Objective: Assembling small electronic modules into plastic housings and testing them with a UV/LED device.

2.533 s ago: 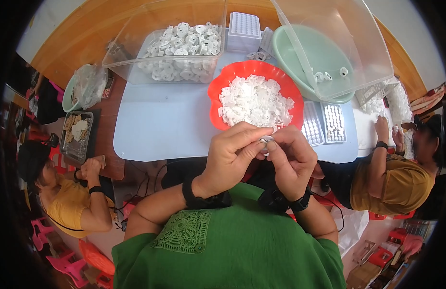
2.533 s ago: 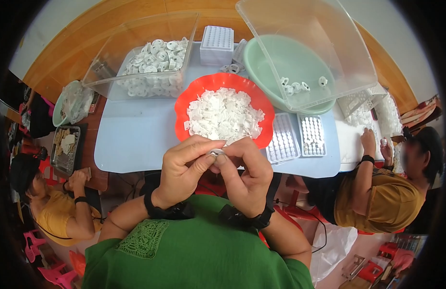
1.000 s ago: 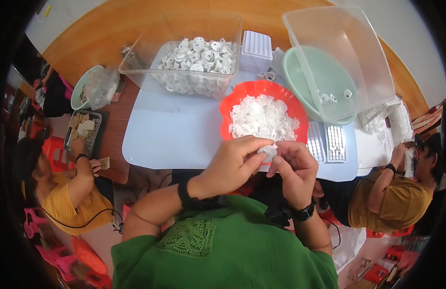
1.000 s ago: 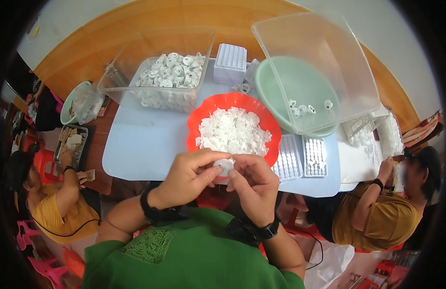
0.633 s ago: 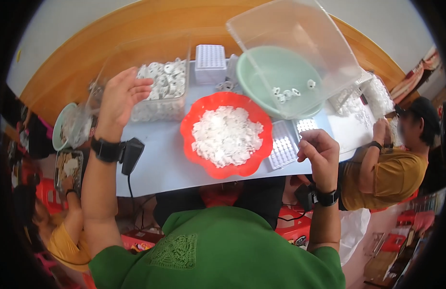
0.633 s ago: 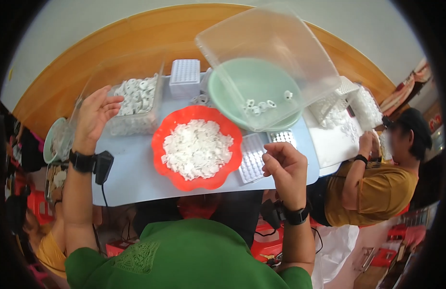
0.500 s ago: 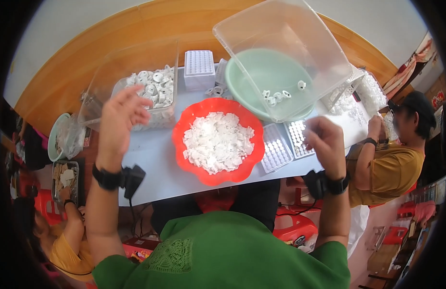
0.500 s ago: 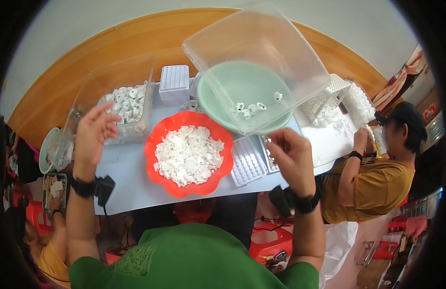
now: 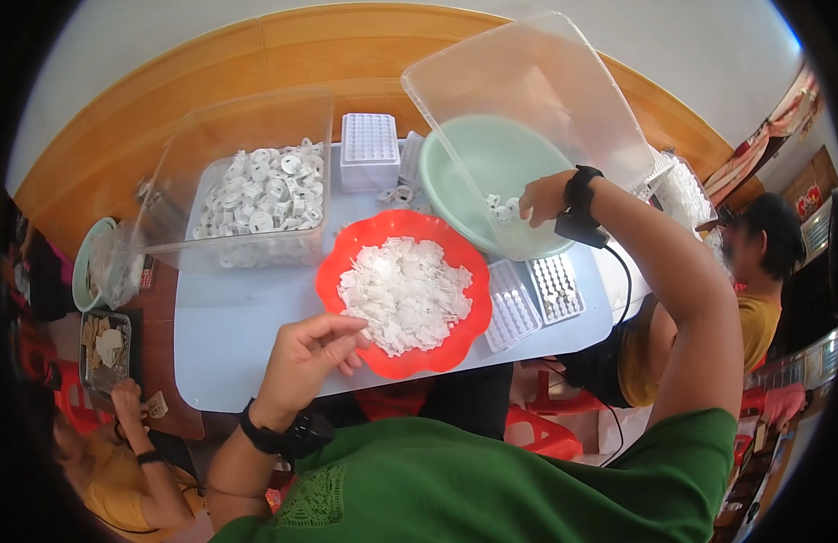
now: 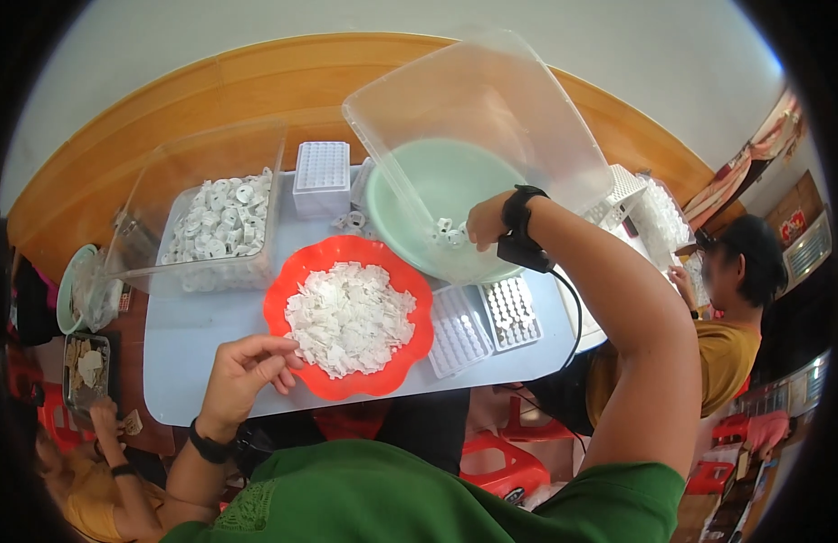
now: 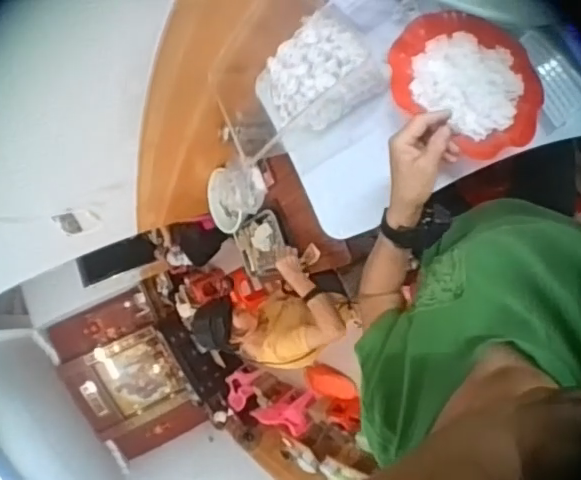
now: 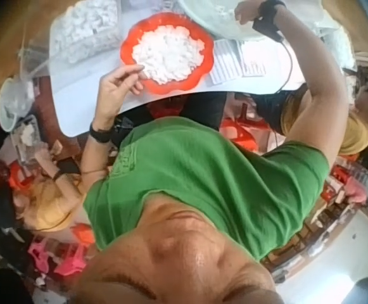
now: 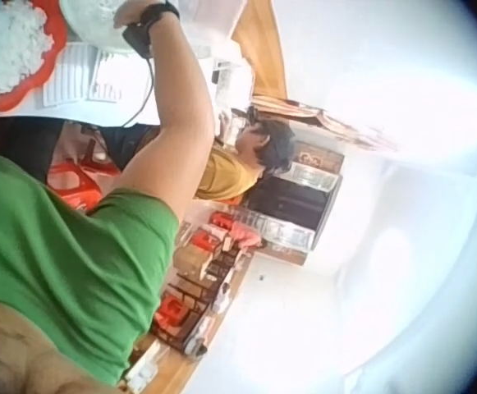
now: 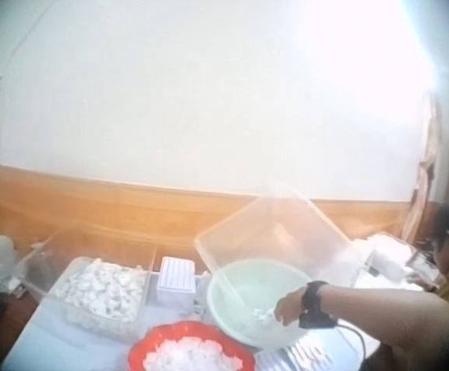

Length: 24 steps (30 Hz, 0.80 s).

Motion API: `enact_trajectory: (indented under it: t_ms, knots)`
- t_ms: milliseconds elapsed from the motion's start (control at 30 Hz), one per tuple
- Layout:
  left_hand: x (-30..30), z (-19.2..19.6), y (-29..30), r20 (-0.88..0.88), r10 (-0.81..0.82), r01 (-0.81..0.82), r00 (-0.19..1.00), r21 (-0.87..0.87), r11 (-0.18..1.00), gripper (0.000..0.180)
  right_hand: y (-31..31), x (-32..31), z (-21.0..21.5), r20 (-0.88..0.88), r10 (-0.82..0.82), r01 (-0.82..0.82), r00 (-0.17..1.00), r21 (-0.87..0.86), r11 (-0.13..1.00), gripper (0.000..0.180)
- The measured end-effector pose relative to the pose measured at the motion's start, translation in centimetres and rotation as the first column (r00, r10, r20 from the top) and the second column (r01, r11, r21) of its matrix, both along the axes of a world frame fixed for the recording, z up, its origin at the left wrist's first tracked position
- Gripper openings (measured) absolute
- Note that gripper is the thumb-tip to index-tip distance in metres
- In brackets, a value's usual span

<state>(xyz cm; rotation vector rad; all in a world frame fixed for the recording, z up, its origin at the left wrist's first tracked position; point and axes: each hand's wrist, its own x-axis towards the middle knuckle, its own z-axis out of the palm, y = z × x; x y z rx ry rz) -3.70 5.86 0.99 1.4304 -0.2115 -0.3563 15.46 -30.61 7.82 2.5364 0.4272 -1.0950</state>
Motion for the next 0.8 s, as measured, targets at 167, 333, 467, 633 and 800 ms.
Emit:
enact_trajectory:
  t_ms: [167, 333, 467, 633, 800]
  knots:
    - [-0.3, -1.1, 0.4, -0.05, 0.008, -0.011, 0.999, -0.044, 0.999, 0.022, -1.8, 2.6, -1.9, 0.046, -0.013, 0.016, 0.999, -0.071, 0.997, 0.042]
    - [0.1, -1.2, 0.5, -0.079, -0.016, 0.01, 0.997, -0.081, 0.997, 0.022, -2.3, 1.6, 3.1, 0.369, 0.135, -0.251, 0.92, 0.288, 0.924, 0.021]
    - [-0.4, -1.5, -0.4, -0.061, 0.073, -0.08, 0.995, -0.127, 0.989, 0.021, 3.5, -5.5, 7.6, 0.153, -0.499, 0.072, 0.853, 0.913, 0.402, 0.009]
    - [-0.4, -0.3, -3.3, 0.14, 0.107, -0.086, 0.984, -0.146, 0.986, 0.027, 7.7, -13.9, 4.5, -0.213, -0.402, 0.172, 0.891, 0.976, -0.136, 0.018]
    - [-1.7, 0.4, -5.7, 0.314, 0.105, -0.068, 0.943, -0.126, 0.99, 0.04, 11.3, -19.6, -0.3, -0.227, -0.551, 0.103, 0.803, 0.963, -0.248, 0.02]
